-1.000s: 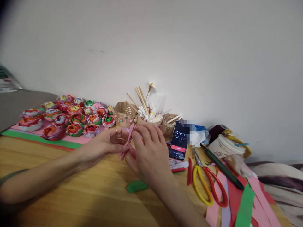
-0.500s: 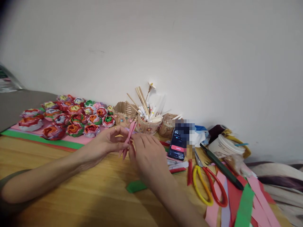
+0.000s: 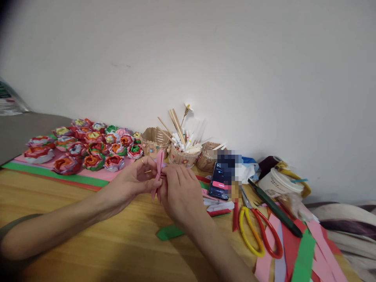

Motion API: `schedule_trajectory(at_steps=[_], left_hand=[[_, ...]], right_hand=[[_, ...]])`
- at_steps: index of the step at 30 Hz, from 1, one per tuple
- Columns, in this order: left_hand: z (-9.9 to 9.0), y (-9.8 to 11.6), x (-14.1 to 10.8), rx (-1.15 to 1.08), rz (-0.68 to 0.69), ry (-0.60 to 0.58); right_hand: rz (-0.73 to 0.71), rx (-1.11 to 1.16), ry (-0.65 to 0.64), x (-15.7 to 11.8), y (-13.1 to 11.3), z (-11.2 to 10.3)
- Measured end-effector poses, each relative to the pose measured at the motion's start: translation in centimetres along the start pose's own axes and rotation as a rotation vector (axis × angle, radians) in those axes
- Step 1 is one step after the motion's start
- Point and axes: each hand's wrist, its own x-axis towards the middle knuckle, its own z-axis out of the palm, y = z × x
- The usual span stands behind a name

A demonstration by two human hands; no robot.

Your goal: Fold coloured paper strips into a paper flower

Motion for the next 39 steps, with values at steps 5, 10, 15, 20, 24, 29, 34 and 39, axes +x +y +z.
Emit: schedule_trajectory(at_steps=[5,10,15,20,24,29,34,39], left_hand=[[-0.2,0.5,-0.1,-0.005,-0.041,-0.052],[-0.5,0.6,0.3,0.108,-0.061,-0.068],[-1.1,0.2,0.7,0.466,0.255,0.008],[-1.4,0.9,0.3,0.958,0.45,-0.152],[-1.8,1.3,0.2,1.173,0.593,-0.198],[-2.4,1.9,0.6,1.349,0.709,-0.307],[-2.8,2.6,0.7,1.407,0.714,-0.297],[-2.9,3.0,0.6,1.516,0.784,-0.228]], right_hand=[[-0.04,-0.061,-0.08,-0.2,0.6,-0.1],[-0.098,-0.135,-0.118,-0.4,0.9,-0.4],[-0.134,-0.096,-0.109,-0.3,0.9,-0.7],[-0.161,-0.066,-0.023,-0.2,0.8,-1.1],[-0.169,-0.085,0.017,-0.3,0.9,-1.3],[-0.175,-0.106,0.02,-0.2,1.0,-1.1],[-0.173,-0.132,0.046,-0.2,1.1,-1.1],[-0.131,-0.175,0.102,0.1,1.3,-1.2]])
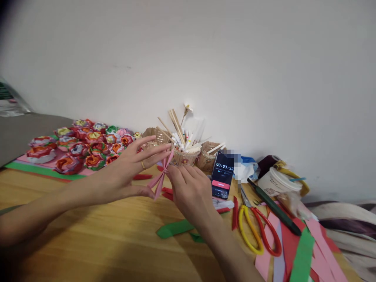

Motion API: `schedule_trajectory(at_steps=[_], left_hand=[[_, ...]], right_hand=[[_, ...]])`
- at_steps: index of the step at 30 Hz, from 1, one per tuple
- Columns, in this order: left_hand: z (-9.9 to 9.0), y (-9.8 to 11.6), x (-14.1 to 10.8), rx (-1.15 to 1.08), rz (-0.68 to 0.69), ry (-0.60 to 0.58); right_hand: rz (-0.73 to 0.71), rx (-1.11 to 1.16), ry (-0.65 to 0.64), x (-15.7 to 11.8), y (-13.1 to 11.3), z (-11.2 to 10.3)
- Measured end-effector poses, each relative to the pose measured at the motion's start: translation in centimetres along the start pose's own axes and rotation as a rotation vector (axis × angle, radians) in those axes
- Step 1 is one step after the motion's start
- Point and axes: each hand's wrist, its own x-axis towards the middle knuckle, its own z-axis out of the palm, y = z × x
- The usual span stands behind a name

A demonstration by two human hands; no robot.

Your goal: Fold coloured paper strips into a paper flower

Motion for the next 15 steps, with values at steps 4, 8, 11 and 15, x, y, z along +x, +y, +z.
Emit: schedule_trajectory(at_steps=[4,8,11,15], left_hand=[[0.0,0.5,0.0,0.072,-0.013,0.112],[0.5,1.3,0.0,0.11,-0.022,0.179],[0.7,1.4,0.0,0.125,-0.017,0.164],[0.8,1.0,0.0,0.112,0.032,0.171]], right_hand=[[0.004,-0.018,0.014,0.1,-0.3,0.0],[-0.04,0.012,-0.012,-0.1,-0.8,0.1],[-0.052,0.025,-0.065,-0.2,-0.9,0.1],[-0.028,0.08,-0.1,-0.3,-0.8,0.2]])
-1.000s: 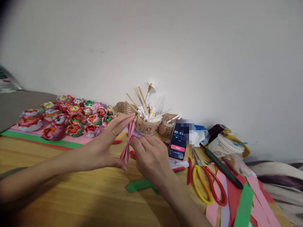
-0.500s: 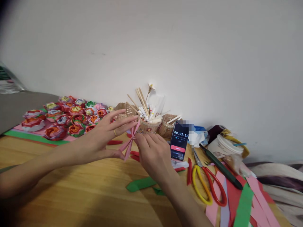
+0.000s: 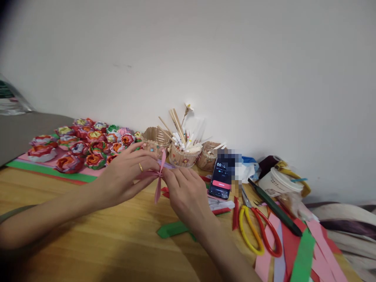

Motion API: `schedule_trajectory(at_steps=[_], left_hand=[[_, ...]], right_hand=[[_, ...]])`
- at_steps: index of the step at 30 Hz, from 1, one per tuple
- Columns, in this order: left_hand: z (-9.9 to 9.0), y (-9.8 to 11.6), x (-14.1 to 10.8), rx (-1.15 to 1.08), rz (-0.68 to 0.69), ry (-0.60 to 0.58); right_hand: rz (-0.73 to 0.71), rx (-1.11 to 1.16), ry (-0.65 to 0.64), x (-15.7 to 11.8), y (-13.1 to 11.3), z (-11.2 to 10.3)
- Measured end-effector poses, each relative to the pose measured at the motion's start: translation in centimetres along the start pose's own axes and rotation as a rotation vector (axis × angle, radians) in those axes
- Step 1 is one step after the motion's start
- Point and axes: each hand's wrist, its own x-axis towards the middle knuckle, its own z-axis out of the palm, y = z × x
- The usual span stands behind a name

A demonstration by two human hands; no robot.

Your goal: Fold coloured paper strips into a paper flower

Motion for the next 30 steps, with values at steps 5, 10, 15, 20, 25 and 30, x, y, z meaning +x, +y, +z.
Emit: schedule_trajectory(at_steps=[5,10,15,20,25,30], left_hand=[[0.6,-0.4,-0.4,-0.04,0.037,0.069],[1.3,-0.7,-0.9,-0.064,0.062,0.079],[1.9,-1.0,-1.0,-0.098,0.059,-0.011],[2.0,-1.2,-0.8,-0.048,-0.106,-0.149],[2.7,-1.5,-0.9,0.09,-0.115,-0.222],[3.2,-0.7,-1.0,0.071,-0.157,-0.173]], right_hand=[[0.01,0.13,0.072,-0.1,-0.1,0.1],[0.051,0.142,-0.047,0.1,-0.2,0.0],[0.059,0.106,-0.271,0.2,0.2,0.2],[0.21,0.236,-0.346,-0.2,0.3,0.8],[0.286,0.295,-0.336,-0.4,-0.2,1.4],[0.318,0.1,-0.305,-0.8,-0.4,2.3]])
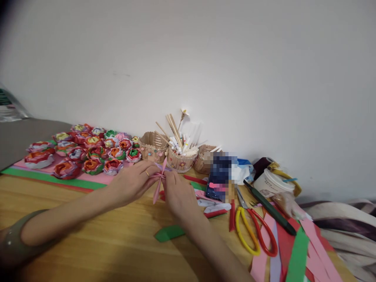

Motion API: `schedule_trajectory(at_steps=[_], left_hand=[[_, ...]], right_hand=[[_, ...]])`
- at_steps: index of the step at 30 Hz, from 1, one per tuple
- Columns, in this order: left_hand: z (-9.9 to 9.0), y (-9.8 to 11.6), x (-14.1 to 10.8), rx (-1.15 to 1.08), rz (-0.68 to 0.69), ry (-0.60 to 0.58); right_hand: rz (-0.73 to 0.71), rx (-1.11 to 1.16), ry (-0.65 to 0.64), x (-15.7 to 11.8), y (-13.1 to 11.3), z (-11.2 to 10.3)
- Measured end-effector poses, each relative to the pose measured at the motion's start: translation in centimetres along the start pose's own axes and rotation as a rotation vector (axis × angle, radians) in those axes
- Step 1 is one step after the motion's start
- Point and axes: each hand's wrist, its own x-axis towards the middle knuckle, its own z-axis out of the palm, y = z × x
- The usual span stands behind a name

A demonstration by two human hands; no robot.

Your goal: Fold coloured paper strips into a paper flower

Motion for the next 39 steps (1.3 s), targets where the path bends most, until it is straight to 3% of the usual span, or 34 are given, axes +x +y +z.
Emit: schedule_trajectory(at_steps=[7,11,15,18,23,27,30,34,36,39], left_hand=[[0.4,0.5,-0.1,-0.077,-0.012,0.076],[1.1,0.2,-0.6,-0.189,0.039,0.207],[1.3,0.0,-0.8,-0.227,0.049,0.261],[0.8,-0.4,-0.5,-0.28,0.025,0.194],[0.0,-1.6,0.1,-0.543,-0.086,-0.057],[-0.2,-2.1,-0.1,-0.75,-0.139,-0.171],[-0.2,-2.5,-0.9,-0.668,-0.132,-0.166],[-0.3,-2.7,-2.4,-0.42,0.043,-0.117],[-0.5,-2.6,-3.1,-0.387,0.094,-0.131],[-0.6,-2.6,-3.9,-0.422,0.03,-0.234]], right_hand=[[-0.01,-0.062,0.144,-0.3,0.2,0.7],[-0.071,0.01,0.196,-0.5,0.3,0.5],[-0.102,0.121,0.216,-0.5,0.4,0.5],[-0.054,0.216,0.154,-0.3,0.8,0.4],[0.002,0.387,-0.071,0.2,1.8,-0.3],[0.01,0.463,-0.099,0.0,2.2,-0.3],[0.007,0.449,-0.08,-0.2,2.0,-0.2],[-0.073,0.425,-0.042,-0.5,1.2,0.0],[-0.082,0.419,-0.102,-1.0,0.9,0.2],[-0.007,0.47,-0.248,-2.0,0.8,0.6]])
